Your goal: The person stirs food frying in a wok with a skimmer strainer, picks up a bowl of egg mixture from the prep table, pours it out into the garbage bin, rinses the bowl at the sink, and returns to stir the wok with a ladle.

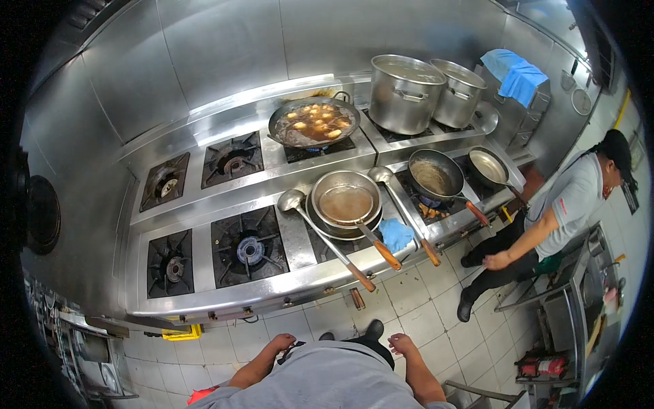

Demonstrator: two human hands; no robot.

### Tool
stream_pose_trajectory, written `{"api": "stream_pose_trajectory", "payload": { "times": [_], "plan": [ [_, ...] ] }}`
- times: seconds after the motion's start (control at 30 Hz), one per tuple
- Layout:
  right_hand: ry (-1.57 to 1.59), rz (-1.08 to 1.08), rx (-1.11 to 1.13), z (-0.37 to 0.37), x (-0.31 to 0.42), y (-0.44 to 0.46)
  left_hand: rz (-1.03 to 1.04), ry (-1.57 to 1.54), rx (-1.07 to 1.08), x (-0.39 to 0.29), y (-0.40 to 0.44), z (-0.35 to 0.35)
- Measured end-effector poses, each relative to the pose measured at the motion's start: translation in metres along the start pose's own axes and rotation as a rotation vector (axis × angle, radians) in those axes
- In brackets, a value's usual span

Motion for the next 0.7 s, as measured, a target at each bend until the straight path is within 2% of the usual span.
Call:
{"api": "stream_pose_trajectory", "payload": {
  "times": [0.23, 0.4, 0.6, 0.7],
  "plan": [
    [-0.013, 0.013, 0.012, -0.001, -0.005, -0.003, -0.045, 0.019, 0.007, 0.001, -0.001, 0.002],
    [-0.001, 0.019, 0.001, 0.001, -0.004, -0.008, 0.059, 0.11, -0.003, 0.006, 0.01, 0.003],
    [0.002, 0.016, -0.002, 0.002, -0.004, -0.007, 0.014, 0.064, -0.003, 0.005, 0.004, 0.002],
    [-0.014, 0.012, 0.0, 0.002, -0.004, -0.005, 0.055, 0.088, 0.003, 0.004, 0.003, 0.001]
  ]
}}
Point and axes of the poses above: each hand's wrist, its own y-axis towards the middle knuckle, its own z-axis out of the palm, x = y × z, the point moved 4 cm from there along y, towards the middle knuckle, and after that the axes turned 6 degrees about -z, right-handed, at the moved point
